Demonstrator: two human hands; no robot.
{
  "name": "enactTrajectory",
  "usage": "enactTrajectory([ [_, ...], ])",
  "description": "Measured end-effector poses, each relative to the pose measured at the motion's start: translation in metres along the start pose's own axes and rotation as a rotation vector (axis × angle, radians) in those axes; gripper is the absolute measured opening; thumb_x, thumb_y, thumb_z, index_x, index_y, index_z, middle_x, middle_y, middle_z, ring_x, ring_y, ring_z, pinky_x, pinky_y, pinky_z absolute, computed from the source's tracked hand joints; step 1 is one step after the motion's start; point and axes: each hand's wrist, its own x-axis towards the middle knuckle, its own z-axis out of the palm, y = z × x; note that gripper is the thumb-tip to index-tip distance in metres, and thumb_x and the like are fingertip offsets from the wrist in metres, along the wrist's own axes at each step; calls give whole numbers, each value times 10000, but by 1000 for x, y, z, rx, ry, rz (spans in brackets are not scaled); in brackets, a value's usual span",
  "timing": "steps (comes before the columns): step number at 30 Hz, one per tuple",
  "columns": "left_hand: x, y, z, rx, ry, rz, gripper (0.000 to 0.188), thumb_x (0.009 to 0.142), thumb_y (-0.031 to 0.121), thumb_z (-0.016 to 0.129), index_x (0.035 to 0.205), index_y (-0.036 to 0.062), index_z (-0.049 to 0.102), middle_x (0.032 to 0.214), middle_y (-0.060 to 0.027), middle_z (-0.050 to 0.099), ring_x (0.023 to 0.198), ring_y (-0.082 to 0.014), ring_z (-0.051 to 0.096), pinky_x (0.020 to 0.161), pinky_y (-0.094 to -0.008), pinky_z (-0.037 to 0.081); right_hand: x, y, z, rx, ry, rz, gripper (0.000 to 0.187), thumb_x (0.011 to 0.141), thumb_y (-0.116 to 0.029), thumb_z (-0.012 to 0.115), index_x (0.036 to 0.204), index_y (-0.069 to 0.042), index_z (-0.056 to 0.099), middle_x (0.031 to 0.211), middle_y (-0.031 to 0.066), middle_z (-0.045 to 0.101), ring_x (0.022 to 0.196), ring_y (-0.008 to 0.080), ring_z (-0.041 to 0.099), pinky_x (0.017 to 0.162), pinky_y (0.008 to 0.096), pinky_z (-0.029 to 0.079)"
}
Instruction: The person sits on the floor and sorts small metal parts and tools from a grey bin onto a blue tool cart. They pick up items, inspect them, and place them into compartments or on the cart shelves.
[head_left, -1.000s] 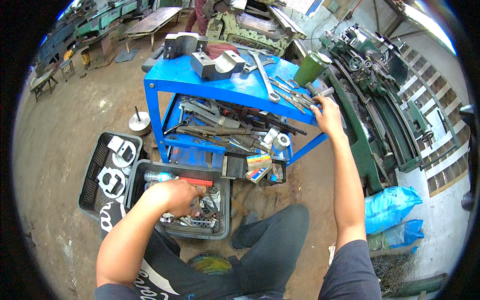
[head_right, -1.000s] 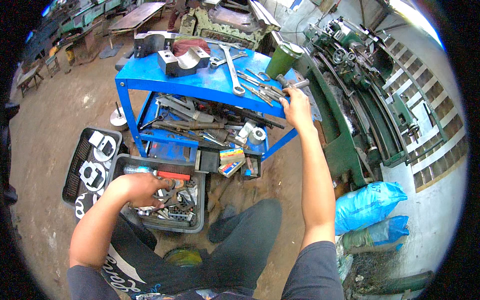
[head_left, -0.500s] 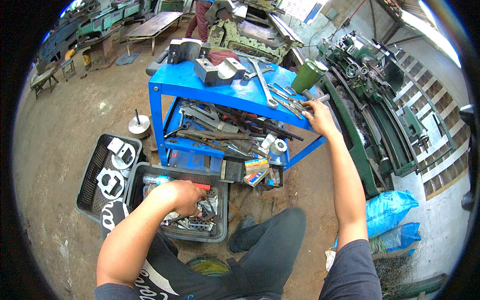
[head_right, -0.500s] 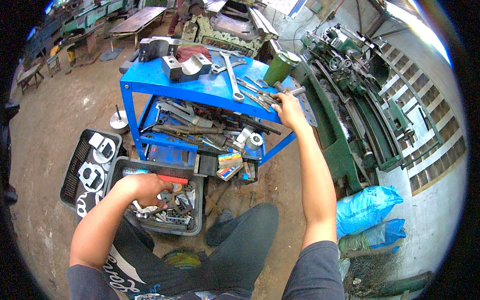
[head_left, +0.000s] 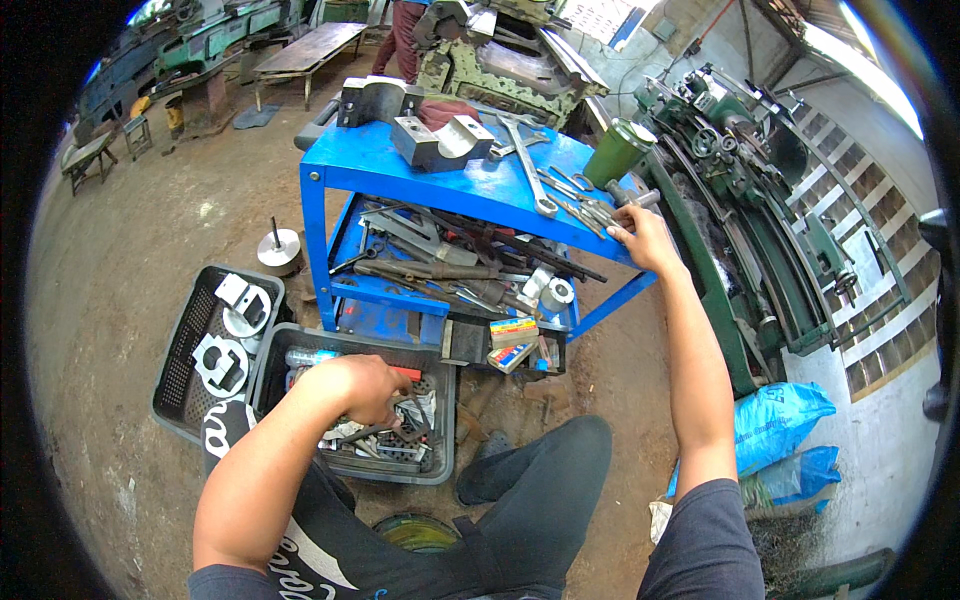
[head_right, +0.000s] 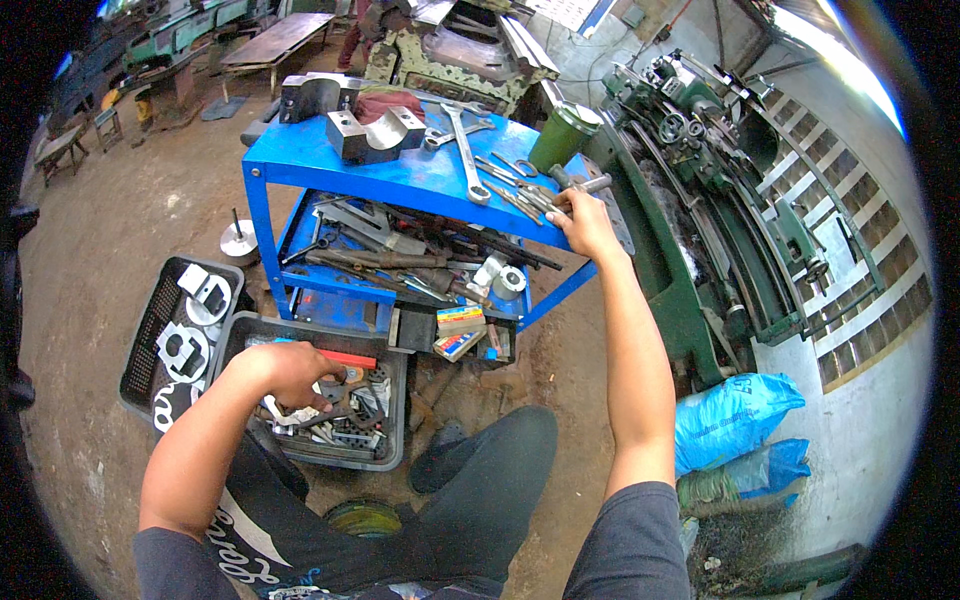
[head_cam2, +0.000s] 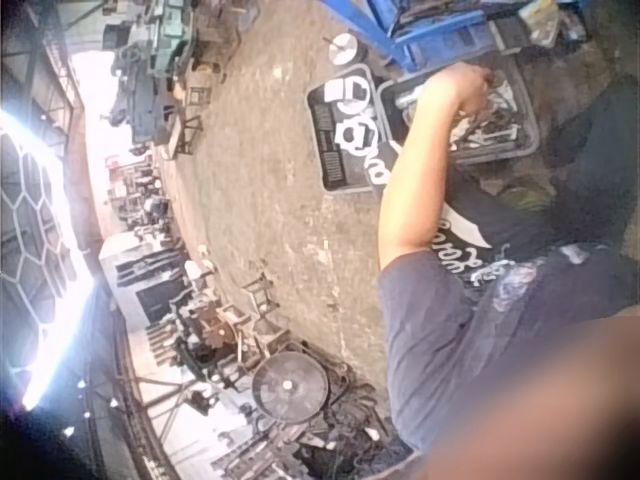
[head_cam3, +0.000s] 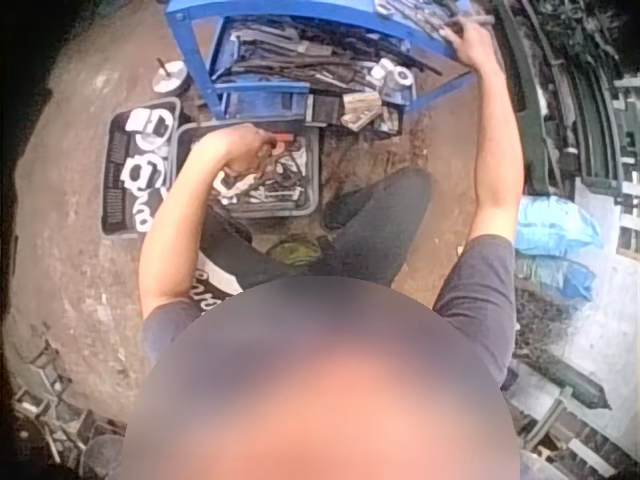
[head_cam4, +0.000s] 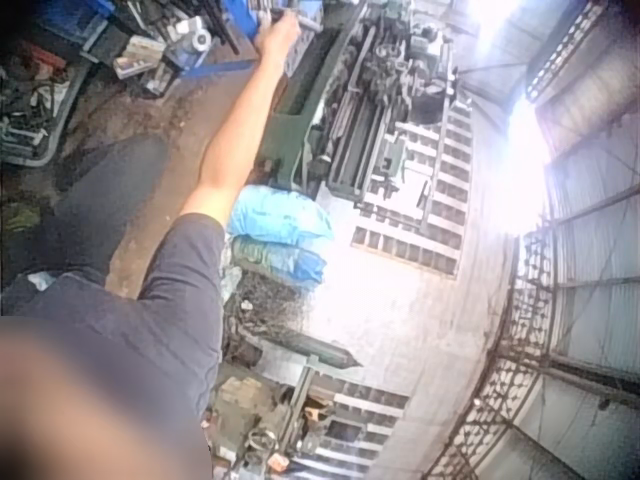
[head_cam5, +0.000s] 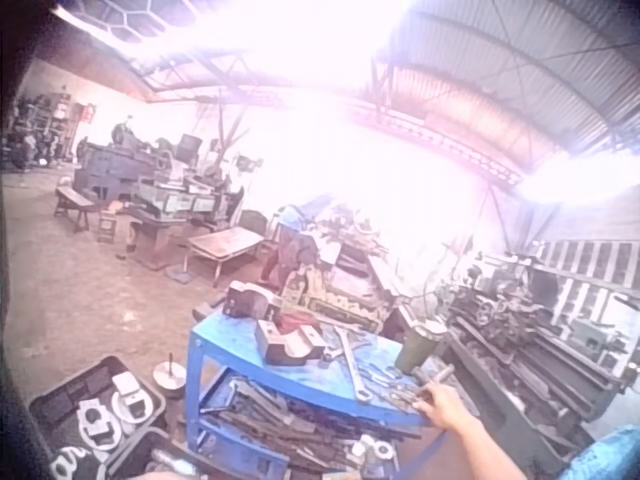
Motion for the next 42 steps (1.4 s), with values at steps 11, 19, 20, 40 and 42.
enactTrajectory([
  [11,-1,2,-4,6,-30,1,639,833,405,770,1397,169,585,1227,-183,692,1159,-373,640,990,-441,517,1,-2,-6,-74,23,88,340,802,-165,831,1064,2,692,949,162,731,887,253,714,824,376,554],
  [19,0,3,-4,29,-31,-17,632,829,386,769,1397,175,590,1233,-177,691,1156,-365,644,991,-437,517,-2,-2,-4,85,12,51,365,814,-154,805,1144,-28,715,1069,190,741,1031,301,717,924,393,541],
  [20,1,4,-4,20,-30,-21,629,829,384,769,1395,173,592,1230,-178,692,1155,-366,644,991,-437,517,-2,-2,-3,80,21,41,364,818,-151,800,1151,-29,717,1074,192,741,1038,301,716,928,391,540],
  [40,-7,1,-2,43,8,-30,597,827,377,785,1328,100,619,1154,-198,705,1107,-378,661,943,-466,534,-96,-98,-11,216,467,-166,242,868,-128,760,1084,-20,742,1074,140,755,983,251,721,886,369,540],
  [42,-8,2,0,35,55,-2,601,812,358,794,1329,108,616,1075,-228,714,1053,-413,667,918,-489,531,-125,-113,48,141,283,-270,215,845,-77,753,1050,-17,737,1037,166,743,965,319,715,885,403,545],
])
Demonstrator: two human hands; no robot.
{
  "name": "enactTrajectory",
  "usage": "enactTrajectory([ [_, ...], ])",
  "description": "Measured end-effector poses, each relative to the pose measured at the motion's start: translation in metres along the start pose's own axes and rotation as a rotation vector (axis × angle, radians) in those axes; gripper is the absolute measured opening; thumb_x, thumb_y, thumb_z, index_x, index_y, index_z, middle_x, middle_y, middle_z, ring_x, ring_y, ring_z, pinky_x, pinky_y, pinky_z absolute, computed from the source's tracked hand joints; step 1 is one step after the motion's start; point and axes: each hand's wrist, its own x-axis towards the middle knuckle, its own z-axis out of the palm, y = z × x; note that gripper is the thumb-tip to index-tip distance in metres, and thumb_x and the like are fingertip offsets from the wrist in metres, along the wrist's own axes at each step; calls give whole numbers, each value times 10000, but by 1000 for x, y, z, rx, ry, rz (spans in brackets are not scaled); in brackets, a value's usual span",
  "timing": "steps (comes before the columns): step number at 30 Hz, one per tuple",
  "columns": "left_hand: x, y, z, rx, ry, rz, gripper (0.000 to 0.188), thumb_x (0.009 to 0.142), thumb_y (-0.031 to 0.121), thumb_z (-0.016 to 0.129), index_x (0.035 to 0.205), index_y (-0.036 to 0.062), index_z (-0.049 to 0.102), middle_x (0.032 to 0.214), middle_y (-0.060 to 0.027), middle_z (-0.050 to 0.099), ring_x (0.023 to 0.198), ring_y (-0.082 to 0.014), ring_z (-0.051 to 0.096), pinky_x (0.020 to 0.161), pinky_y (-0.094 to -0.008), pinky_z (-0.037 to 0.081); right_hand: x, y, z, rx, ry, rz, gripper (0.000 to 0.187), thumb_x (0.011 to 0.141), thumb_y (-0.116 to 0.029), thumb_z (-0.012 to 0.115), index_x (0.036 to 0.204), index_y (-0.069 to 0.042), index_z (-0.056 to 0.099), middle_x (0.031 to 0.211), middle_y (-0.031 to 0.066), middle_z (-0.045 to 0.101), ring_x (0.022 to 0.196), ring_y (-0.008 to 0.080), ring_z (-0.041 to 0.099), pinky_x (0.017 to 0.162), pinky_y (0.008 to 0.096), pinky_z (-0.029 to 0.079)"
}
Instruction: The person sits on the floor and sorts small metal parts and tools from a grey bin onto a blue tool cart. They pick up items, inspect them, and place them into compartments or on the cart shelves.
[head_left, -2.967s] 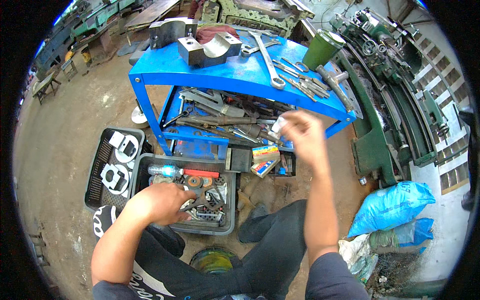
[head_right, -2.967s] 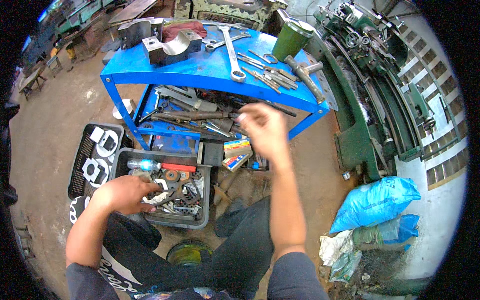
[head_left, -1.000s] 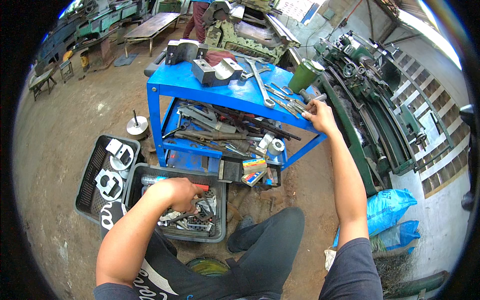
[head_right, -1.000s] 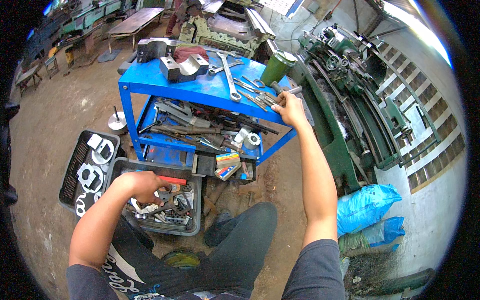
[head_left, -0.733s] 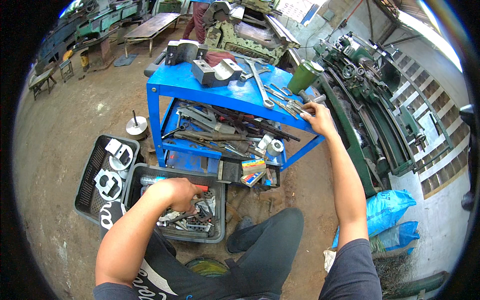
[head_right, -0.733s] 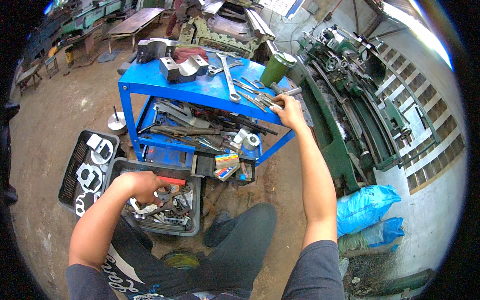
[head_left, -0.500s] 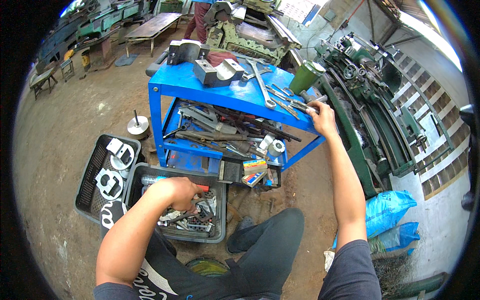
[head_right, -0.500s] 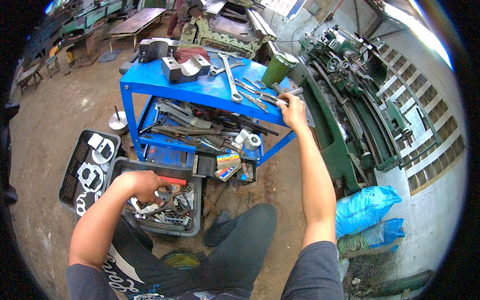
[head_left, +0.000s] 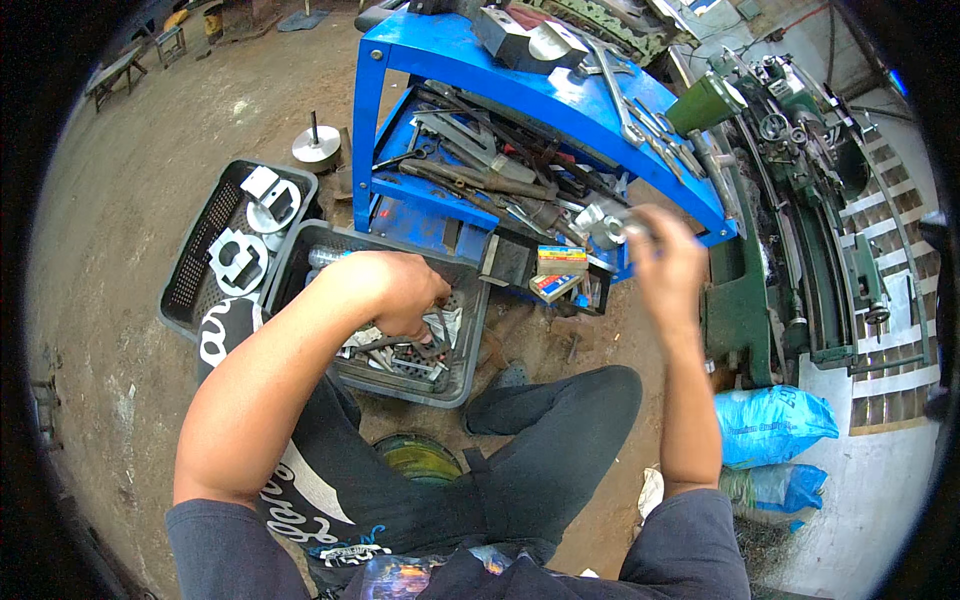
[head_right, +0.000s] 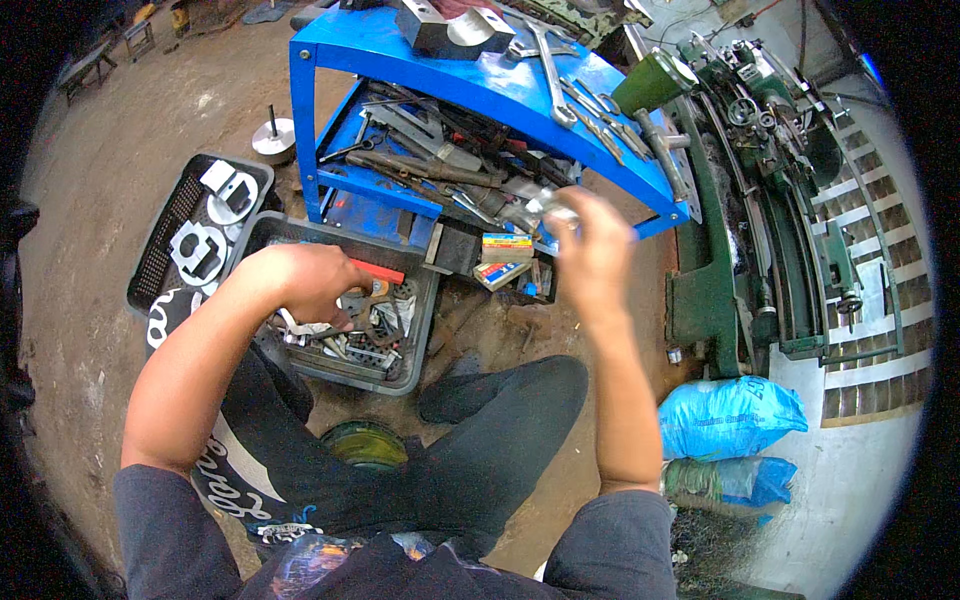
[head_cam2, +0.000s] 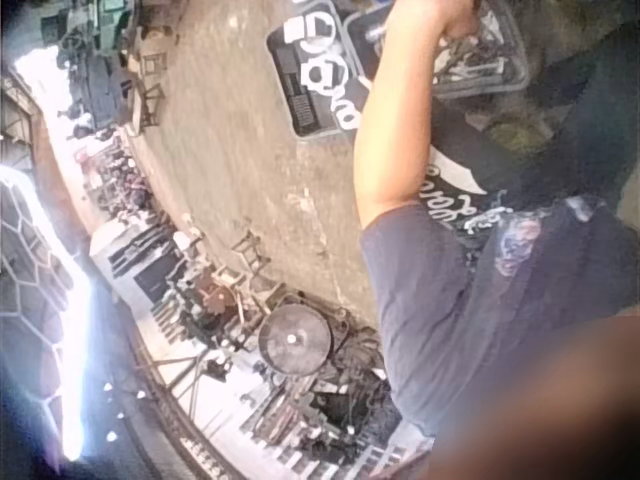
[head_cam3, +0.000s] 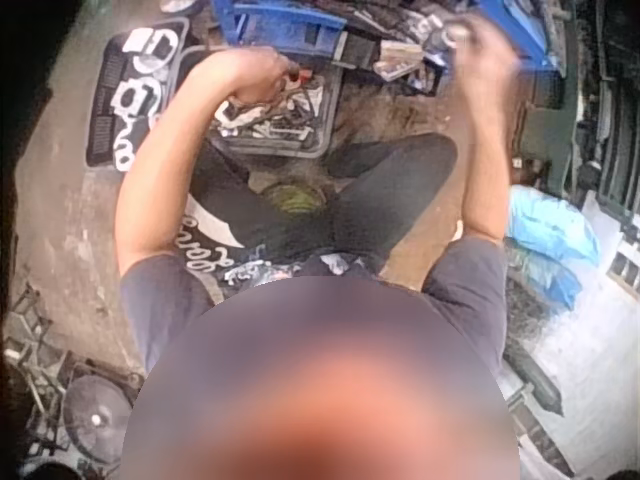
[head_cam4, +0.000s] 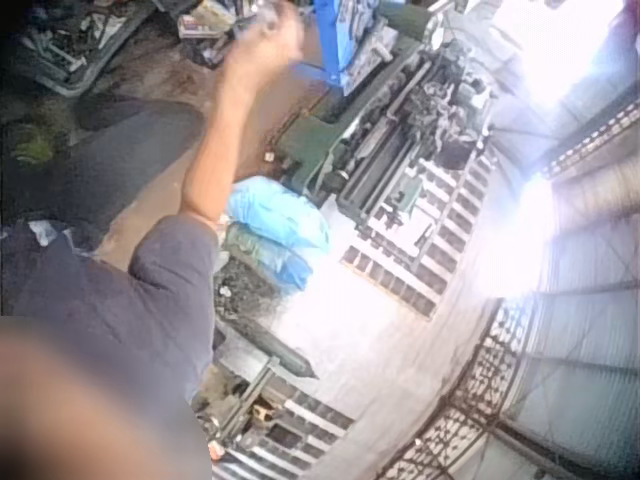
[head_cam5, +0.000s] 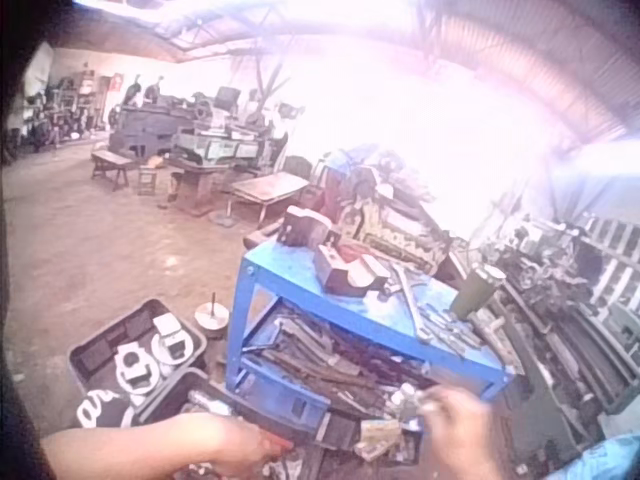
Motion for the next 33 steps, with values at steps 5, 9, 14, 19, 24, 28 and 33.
enactTrajectory([
  [5,1,-1,4,-15,42,46,597,818,347,791,1338,115,611,1073,-232,712,1056,-415,663,930,-494,522,-37,25,135,-27,-421,214,220,797,-34,758,1012,7,736,978,240,721,947,392,706,855,444,549],
  [9,0,-1,-2,-19,-39,-24,673,841,370,775,1411,91,551,1228,-193,672,1168,-370,628,985,-451,514,-39,46,206,-78,-564,211,184,773,-24,774,954,-7,745,919,254,715,939,401,702,853,465,547],
  [14,1,-3,-12,-27,-72,-39,696,851,372,769,1432,69,535,1301,-177,654,1221,-344,615,1006,-430,516,-27,60,246,-125,-931,34,202,754,-83,825,938,-33,758,956,240,720,983,391,694,859,452,545],
  [19,5,-9,-8,-21,17,6,579,806,302,791,1308,77,609,1045,-222,716,1031,-408,670,894,-484,536,-14,66,256,-59,-1150,-80,230,757,-105,839,964,-48,758,985,218,726,1010,382,689,864,437,541],
  [24,10,-14,-7,-27,21,26,566,805,293,791,1292,64,613,1047,-220,715,1040,-406,669,901,-479,536,-9,66,249,1,-1180,-31,259,738,-97,850,979,-59,763,998,197,733,1005,375,690,876,420,543],
  [28,12,-14,-6,-37,12,22,579,804,282,793,1305,63,604,1068,-224,711,1050,-406,666,911,-479,533,-11,68,241,2,-1096,-44,283,705,-58,860,973,-61,767,1002,186,738,1010,368,693,888,407,546],
  [33,13,-12,-5,-44,20,27,594,808,278,792,1324,64,592,1077,-230,708,1057,-407,664,916,-481,532,-11,67,241,-75,-1012,5,280,689,-15,847,954,-46,761,1005,205,732,1002,375,699,866,410,563],
])
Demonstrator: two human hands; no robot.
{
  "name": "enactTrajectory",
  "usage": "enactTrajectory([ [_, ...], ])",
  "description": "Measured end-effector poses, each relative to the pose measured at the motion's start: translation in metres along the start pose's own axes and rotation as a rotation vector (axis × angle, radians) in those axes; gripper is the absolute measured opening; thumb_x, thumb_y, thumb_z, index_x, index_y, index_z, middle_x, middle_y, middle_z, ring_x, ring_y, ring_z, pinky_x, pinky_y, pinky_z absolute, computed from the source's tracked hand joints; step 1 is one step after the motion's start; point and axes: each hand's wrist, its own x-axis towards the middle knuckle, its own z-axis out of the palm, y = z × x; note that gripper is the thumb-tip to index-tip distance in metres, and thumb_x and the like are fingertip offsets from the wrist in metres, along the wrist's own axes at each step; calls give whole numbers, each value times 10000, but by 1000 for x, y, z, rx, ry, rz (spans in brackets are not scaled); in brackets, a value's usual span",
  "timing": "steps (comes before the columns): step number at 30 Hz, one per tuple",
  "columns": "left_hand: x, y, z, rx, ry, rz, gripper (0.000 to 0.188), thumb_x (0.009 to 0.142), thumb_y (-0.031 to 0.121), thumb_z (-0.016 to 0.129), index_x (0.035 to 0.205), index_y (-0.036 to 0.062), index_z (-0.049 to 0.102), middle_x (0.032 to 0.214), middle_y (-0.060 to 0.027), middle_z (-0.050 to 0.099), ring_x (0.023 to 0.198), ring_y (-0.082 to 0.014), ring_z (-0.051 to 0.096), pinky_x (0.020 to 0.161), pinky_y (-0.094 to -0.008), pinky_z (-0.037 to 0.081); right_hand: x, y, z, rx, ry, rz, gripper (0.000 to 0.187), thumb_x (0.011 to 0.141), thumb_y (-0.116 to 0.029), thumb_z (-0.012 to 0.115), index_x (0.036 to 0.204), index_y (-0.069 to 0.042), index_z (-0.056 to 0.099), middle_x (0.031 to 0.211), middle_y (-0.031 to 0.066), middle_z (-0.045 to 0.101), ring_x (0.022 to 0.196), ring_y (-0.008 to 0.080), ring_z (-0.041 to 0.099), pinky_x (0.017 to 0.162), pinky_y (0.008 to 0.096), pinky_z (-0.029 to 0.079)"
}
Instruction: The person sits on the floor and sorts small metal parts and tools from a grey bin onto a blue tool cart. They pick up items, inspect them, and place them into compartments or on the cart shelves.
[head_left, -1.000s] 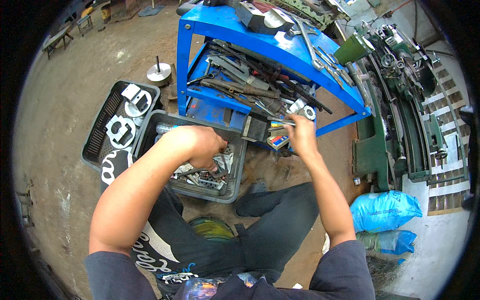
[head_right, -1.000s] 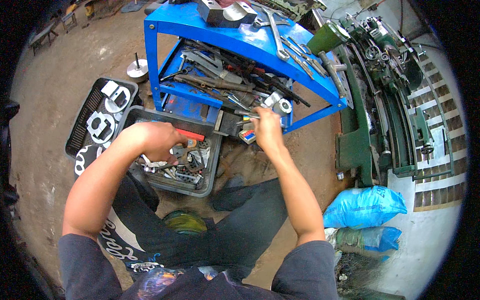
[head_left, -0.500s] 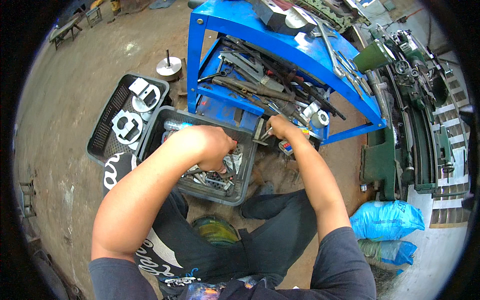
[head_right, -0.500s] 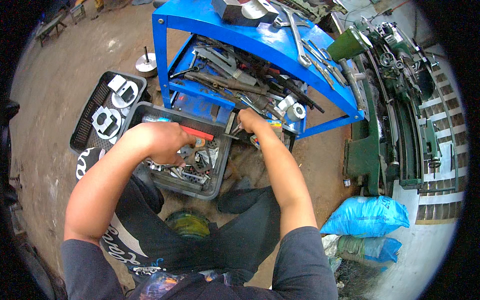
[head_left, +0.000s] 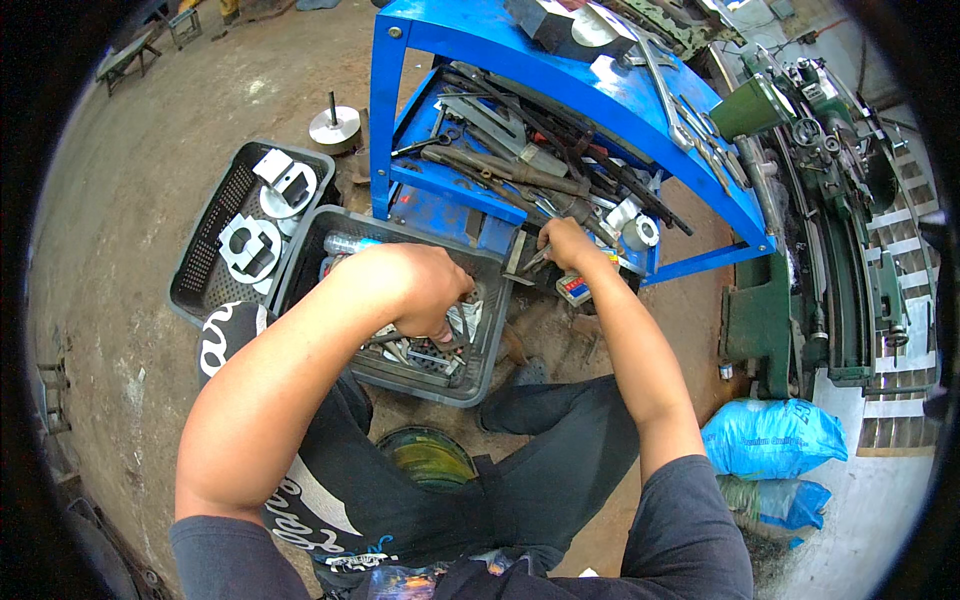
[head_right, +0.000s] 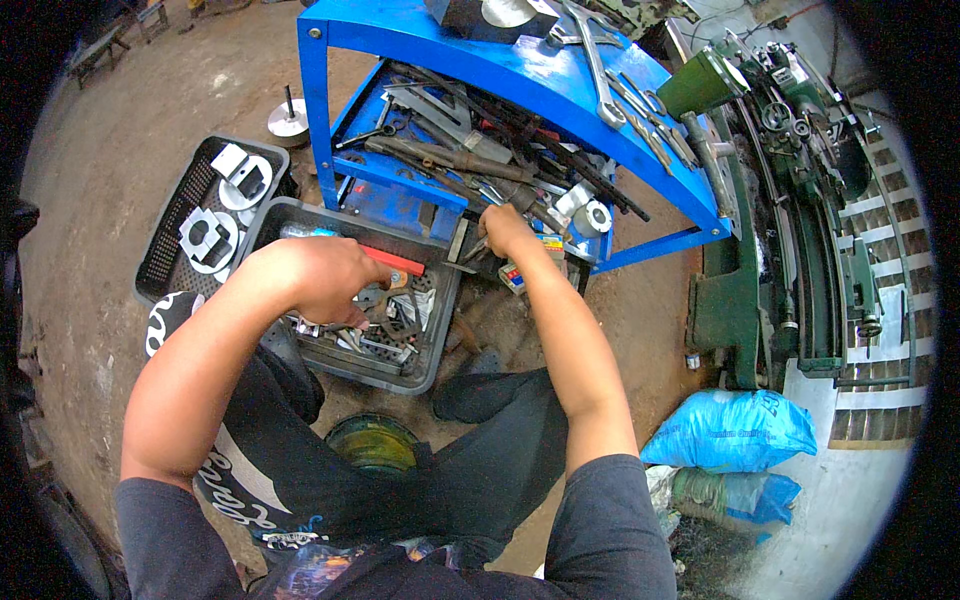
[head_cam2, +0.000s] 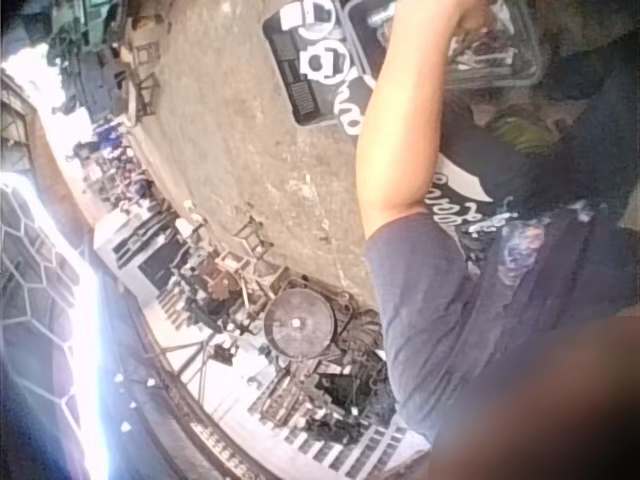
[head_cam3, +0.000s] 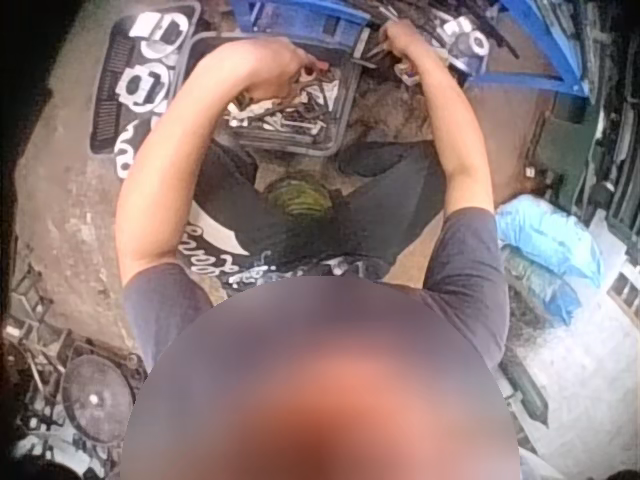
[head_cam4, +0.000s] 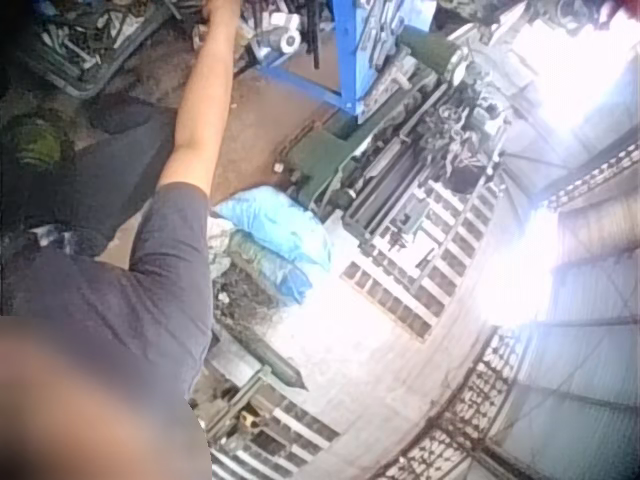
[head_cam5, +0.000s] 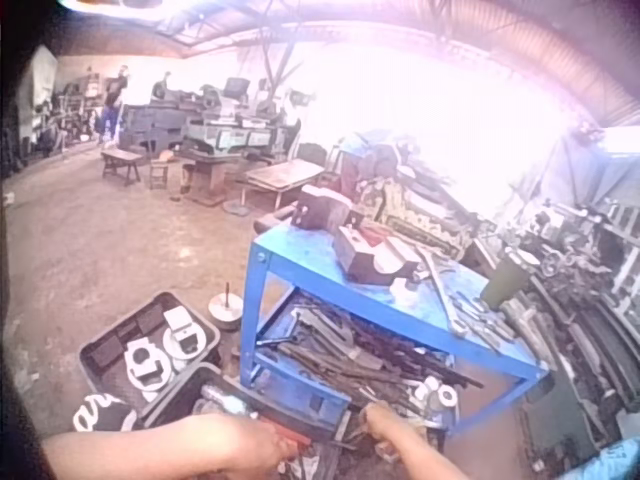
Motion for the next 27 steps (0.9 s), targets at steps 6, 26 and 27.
enactTrajectory([
  [6,2,1,0,26,-30,-8,604,814,295,790,1334,66,584,1069,-231,710,1053,-409,666,912,-485,535,5,1,-12,-150,-112,23,144,791,0,716,932,10,744,1017,250,718,1034,395,695,875,448,570],
  [26,0,11,-9,70,-117,-75,497,828,331,787,1223,47,684,1190,-157,711,1131,-338,666,932,-431,553,-18,-20,19,-78,394,20,162,755,51,669,894,25,747,917,277,699,922,423,695,852,482,560],
  [27,-2,12,-9,66,-110,-79,502,829,331,786,1228,46,682,1192,-156,710,1132,-336,666,932,-430,553,-18,-22,26,-158,368,68,133,765,30,668,872,21,746,919,263,705,924,413,698,854,483,559],
])
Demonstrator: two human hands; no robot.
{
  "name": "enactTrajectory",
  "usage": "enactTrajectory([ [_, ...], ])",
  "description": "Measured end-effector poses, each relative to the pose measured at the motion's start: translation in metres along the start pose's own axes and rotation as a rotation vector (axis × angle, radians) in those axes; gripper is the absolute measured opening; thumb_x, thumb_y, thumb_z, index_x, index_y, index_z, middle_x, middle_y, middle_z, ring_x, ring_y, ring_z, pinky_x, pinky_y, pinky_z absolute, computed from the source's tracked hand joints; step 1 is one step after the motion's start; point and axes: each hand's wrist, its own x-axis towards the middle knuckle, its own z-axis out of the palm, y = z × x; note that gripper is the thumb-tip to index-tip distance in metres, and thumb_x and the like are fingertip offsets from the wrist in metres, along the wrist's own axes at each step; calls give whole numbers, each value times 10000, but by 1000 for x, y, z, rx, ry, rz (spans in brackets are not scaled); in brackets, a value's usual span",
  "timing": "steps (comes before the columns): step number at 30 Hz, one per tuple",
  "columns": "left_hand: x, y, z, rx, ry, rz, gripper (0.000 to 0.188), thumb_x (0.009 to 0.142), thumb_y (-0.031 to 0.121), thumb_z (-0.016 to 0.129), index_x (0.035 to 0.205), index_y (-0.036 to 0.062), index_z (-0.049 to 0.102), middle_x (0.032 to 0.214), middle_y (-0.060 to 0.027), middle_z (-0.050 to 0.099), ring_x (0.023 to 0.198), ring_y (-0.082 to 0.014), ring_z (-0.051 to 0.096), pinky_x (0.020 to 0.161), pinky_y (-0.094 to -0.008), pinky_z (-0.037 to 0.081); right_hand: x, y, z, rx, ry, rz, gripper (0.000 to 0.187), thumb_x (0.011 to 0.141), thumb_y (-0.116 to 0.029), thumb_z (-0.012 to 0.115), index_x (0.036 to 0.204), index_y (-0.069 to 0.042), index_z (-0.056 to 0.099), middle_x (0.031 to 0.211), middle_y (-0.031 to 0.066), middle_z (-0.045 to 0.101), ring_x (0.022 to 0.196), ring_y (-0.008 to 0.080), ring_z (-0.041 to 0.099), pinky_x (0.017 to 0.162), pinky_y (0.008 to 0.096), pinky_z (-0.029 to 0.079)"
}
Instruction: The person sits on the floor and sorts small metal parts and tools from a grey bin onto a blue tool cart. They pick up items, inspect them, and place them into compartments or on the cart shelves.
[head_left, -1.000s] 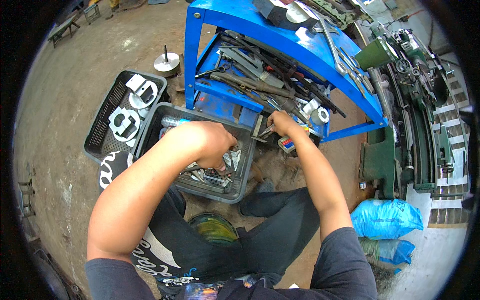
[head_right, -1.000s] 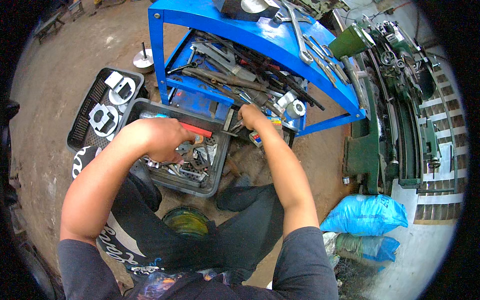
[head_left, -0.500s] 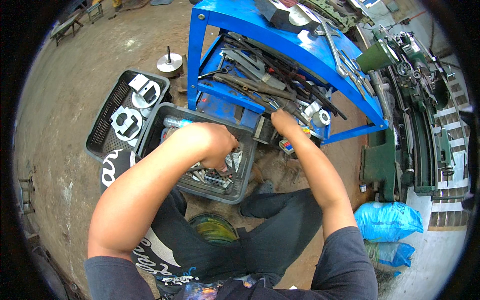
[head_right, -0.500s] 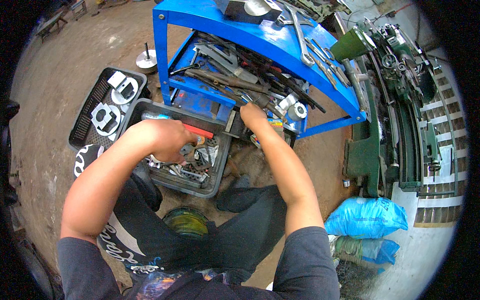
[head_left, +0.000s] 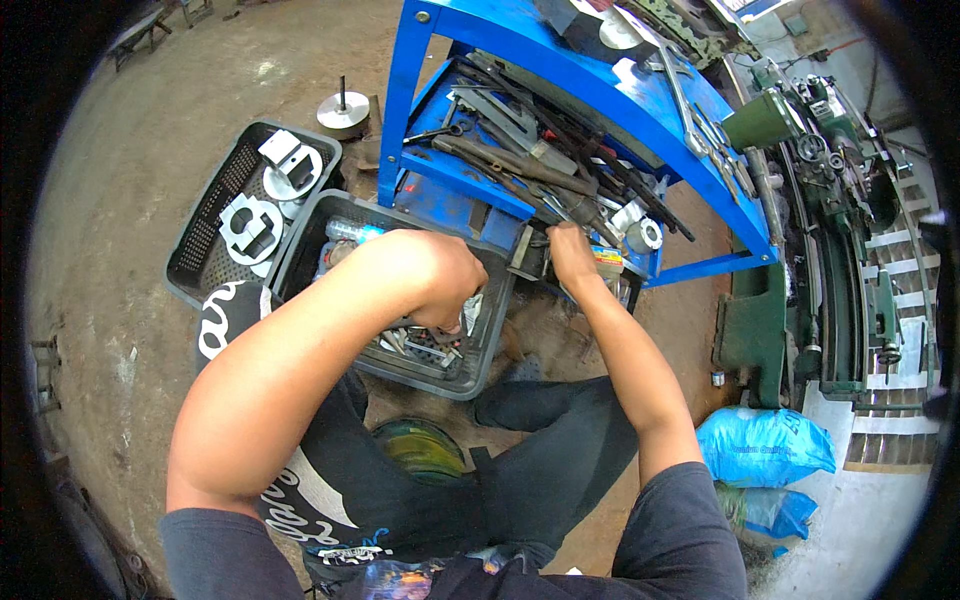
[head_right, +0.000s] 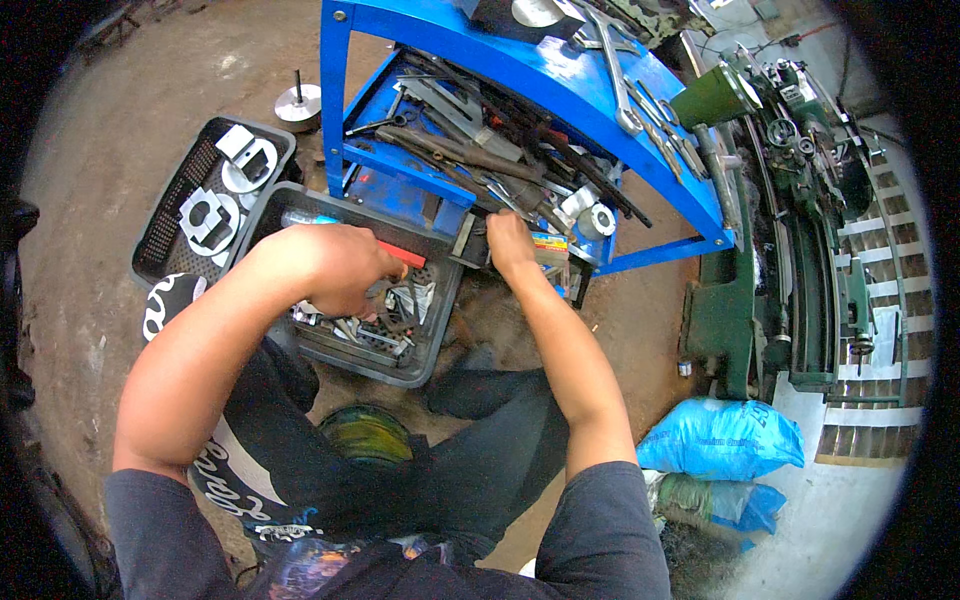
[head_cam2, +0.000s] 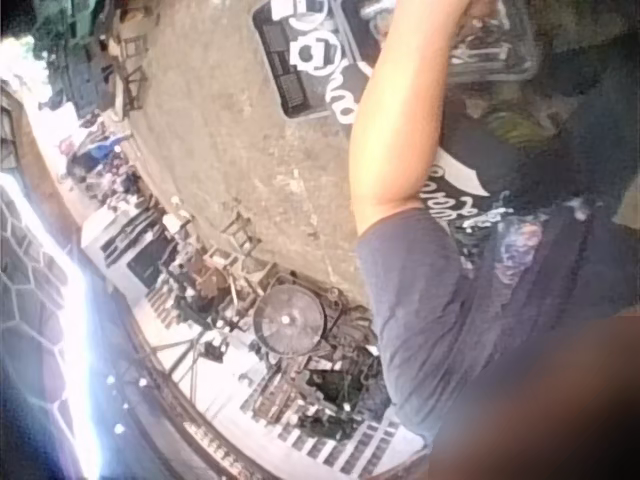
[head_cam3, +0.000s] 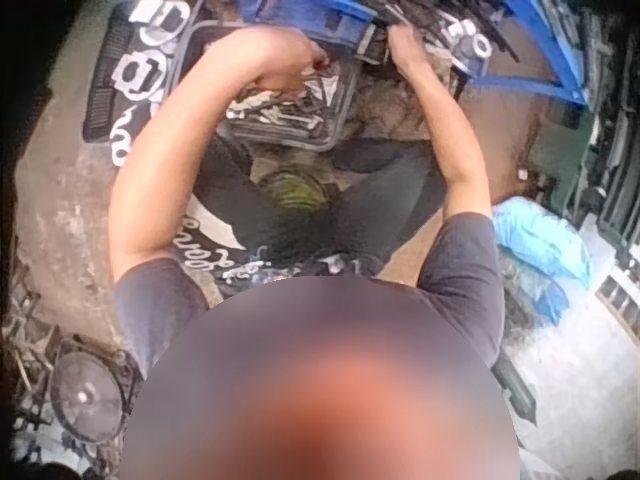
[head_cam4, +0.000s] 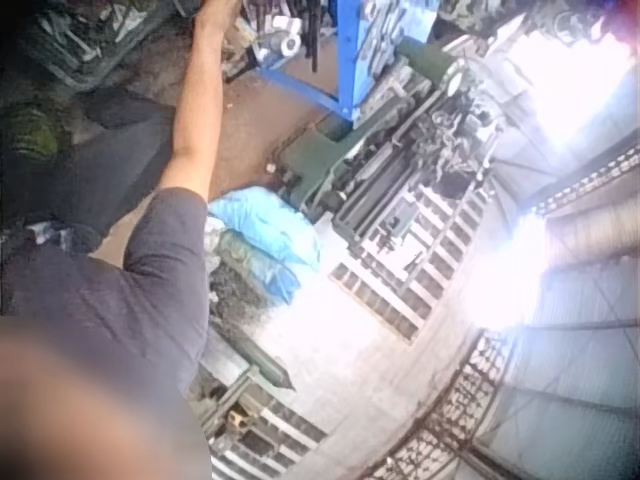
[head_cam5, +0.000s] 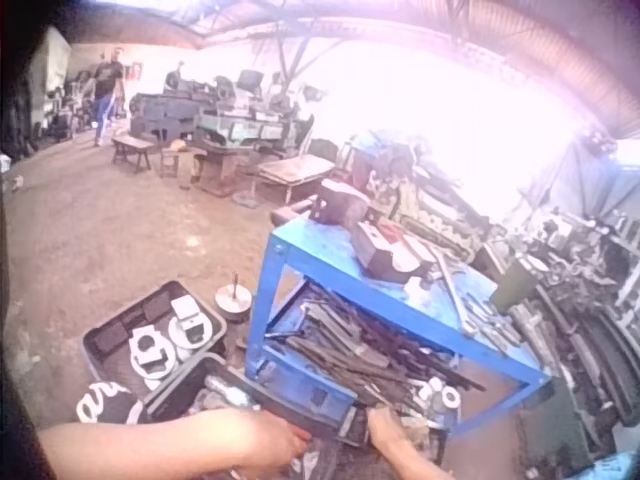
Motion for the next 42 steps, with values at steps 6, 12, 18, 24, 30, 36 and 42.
enactTrajectory([
  [6,-3,-5,1,-3,-30,11,640,831,318,783,1397,121,560,1138,-211,707,1102,-398,660,932,-484,533,-13,-6,-8,-361,-142,-175,102,776,-29,659,829,-6,744,899,210,723,923,354,712,807,425,573],
  [12,-3,-4,-3,29,-37,-3,645,831,322,779,1405,130,556,1127,-212,709,1089,-390,665,927,-468,538,1,10,-33,-103,18,40,139,771,19,621,808,-23,749,866,207,734,868,321,710,852,420,558],
  [18,-6,-7,0,7,49,32,603,830,322,777,1356,90,595,1126,-212,710,1088,-391,664,933,-461,537,-22,9,-4,-208,-123,-326,110,798,-50,624,796,-26,732,953,156,707,1019,316,633,909,396,534],
  [24,-11,-8,1,-1,-1,8,624,819,333,784,1368,105,597,1135,-213,708,1094,-386,663,940,-465,535,-12,9,-11,-348,-222,-403,104,774,-27,645,803,-25,744,886,156,722,943,319,665,917,401,540],
  [30,-7,-12,3,26,95,44,437,844,353,769,1131,26,738,1157,-182,717,1091,-349,684,886,-435,575,-11,18,-24,261,78,102,147,797,-8,696,923,0,771,888,249,720,857,386,720,815,462,564],
  [36,-8,-7,3,16,91,23,444,844,349,766,1151,30,730,1177,-178,712,1108,-344,677,907,-441,567,-26,4,0,315,183,162,127,776,-89,766,878,-13,772,851,245,715,825,377,722,789,442,568],
  [42,-14,-11,3,-56,56,17,573,824,310,773,1340,120,612,1114,-211,711,1080,-392,665,923,-478,533,-25,-3,-5,163,-42,88,143,791,-144,780,828,-7,762,816,245,708,807,399,708,760,467,562],
])
